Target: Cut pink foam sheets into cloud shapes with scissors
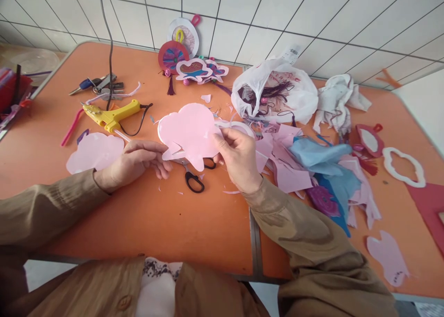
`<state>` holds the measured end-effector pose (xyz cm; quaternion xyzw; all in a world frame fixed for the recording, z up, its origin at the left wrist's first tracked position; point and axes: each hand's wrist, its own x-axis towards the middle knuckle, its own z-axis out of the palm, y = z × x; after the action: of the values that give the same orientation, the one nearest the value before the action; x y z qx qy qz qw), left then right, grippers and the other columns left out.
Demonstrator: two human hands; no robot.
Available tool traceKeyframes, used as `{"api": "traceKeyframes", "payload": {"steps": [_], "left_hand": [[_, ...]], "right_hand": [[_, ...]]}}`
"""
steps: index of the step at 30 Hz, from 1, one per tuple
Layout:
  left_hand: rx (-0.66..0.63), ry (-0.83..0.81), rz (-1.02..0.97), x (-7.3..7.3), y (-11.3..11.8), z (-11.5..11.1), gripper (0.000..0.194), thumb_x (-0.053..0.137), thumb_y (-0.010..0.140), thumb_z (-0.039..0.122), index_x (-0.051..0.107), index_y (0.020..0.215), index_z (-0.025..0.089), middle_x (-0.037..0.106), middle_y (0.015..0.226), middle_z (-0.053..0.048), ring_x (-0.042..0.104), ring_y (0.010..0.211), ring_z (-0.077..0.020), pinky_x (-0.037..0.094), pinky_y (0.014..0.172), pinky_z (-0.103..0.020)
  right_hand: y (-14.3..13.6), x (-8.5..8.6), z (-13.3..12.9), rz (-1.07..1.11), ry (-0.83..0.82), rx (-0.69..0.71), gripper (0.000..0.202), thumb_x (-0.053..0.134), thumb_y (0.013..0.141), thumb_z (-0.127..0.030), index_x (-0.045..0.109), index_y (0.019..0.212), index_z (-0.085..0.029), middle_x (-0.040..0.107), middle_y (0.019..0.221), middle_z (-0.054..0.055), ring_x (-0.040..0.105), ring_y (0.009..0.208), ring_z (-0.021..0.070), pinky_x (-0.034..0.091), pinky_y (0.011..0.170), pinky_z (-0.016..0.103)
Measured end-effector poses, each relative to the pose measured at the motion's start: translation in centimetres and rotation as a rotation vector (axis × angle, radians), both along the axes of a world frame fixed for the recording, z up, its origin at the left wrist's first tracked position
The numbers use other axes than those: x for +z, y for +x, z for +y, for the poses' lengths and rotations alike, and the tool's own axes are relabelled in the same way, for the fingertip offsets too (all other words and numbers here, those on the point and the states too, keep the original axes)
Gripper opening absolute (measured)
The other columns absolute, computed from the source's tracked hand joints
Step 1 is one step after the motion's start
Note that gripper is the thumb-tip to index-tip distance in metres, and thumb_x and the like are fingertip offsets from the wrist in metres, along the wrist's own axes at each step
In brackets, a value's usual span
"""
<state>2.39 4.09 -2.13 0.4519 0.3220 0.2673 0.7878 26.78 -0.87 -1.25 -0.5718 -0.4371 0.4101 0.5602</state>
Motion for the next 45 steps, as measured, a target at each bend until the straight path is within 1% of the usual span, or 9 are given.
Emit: {"api": "traceKeyframes", "payload": {"steps": [4,9,12,18,23,30,38,42,45], "left_hand": [[0.015,-0.041,-0.028,-0.2,0.0,0.1,0.026,0.075,0.068,0.027,0.075,0.089,0.011,0.08,0.072,-0.012,0.076,0.057,-0.0257,0.06,0.051,-0.029],[-0.058,0.102,0.04,0.1,0.0,-0.1,0.036,0.08,0.083,0.048,0.075,0.084,0.012,0.081,0.077,-0.01,0.076,0.06,-0.0192,0.059,0.055,-0.025],[-0.102,0.17,0.121,0.6,0.2,-0.4,0.045,0.085,0.078,0.055,0.076,0.089,0.012,0.078,0.074,-0.007,0.072,0.059,-0.0155,0.058,0.056,-0.023],[-0.118,0.19,0.198,0.9,0.6,-0.5,0.051,0.084,0.075,0.062,0.075,0.082,0.013,0.075,0.069,-0.004,0.069,0.055,-0.0136,0.056,0.052,-0.021],[-0.092,0.155,0.189,0.6,0.7,-0.5,0.049,0.085,0.074,0.061,0.074,0.076,0.013,0.076,0.067,-0.005,0.068,0.052,-0.0132,0.056,0.05,-0.021],[-0.082,0.148,0.182,0.8,0.6,-0.5,0.044,0.085,0.077,0.056,0.075,0.074,0.013,0.076,0.066,-0.006,0.068,0.051,-0.0134,0.056,0.048,-0.021],[-0.061,0.122,0.181,1.0,0.8,-0.4,0.045,0.088,0.072,0.055,0.075,0.073,0.012,0.075,0.064,-0.007,0.068,0.05,-0.0142,0.056,0.049,-0.022],[0.023,0.129,0.2,1.1,1.0,-0.6,0.044,0.089,0.071,0.053,0.077,0.078,0.012,0.077,0.068,-0.007,0.07,0.054,-0.0156,0.058,0.052,-0.024],[0.096,0.165,0.223,1.0,1.2,-0.9,0.038,0.088,0.072,0.048,0.076,0.072,0.012,0.074,0.062,-0.006,0.066,0.052,-0.0142,0.055,0.052,-0.023]], "right_hand": [[0.0,0.0,0.0,-0.003,0.003,-0.001,0.025,0.084,0.074,-0.043,0.069,0.069,-0.023,0.055,0.05,-0.006,0.047,0.036,0.0073,0.032,0.031,0.021],[-0.1,-0.2,0.0,-0.002,0.001,0.017,0.03,0.085,0.076,-0.047,0.068,0.069,-0.024,0.055,0.052,-0.005,0.048,0.038,0.0076,0.033,0.032,0.021],[-0.2,-0.3,-0.1,0.0,-0.011,0.034,0.032,0.085,0.076,-0.051,0.069,0.071,-0.023,0.056,0.055,-0.004,0.049,0.039,0.0084,0.034,0.032,0.022],[-0.4,-0.2,-0.2,0.014,-0.037,0.039,0.033,0.086,0.075,-0.05,0.069,0.074,-0.021,0.056,0.055,-0.005,0.048,0.037,0.0064,0.032,0.032,0.019],[-0.5,-0.2,-0.3,0.023,-0.035,0.069,0.036,0.086,0.075,-0.053,0.069,0.074,-0.02,0.056,0.054,-0.006,0.05,0.038,0.0064,0.032,0.034,0.018],[-0.3,0.0,-0.4,0.054,-0.04,0.114,0.04,0.086,0.072,-0.061,0.068,0.07,-0.025,0.059,0.054,-0.003,0.051,0.04,0.0105,0.037,0.034,0.024],[-0.2,-0.3,-0.6,-0.021,0.006,0.089,0.033,0.084,0.079,-0.052,0.069,0.069,-0.024,0.054,0.049,-0.004,0.049,0.039,0.0102,0.038,0.036,0.025],[-0.2,-0.4,-0.9,-0.081,0.047,0.082,0.029,0.082,0.083,-0.048,0.07,0.073,-0.024,0.055,0.049,-0.005,0.051,0.039,0.0106,0.04,0.038,0.026],[-0.5,-0.2,-1.2,-0.148,0.074,0.088,0.026,0.08,0.085,-0.046,0.071,0.074,-0.025,0.056,0.048,-0.004,0.053,0.04,0.0115,0.041,0.039,0.026]]}}
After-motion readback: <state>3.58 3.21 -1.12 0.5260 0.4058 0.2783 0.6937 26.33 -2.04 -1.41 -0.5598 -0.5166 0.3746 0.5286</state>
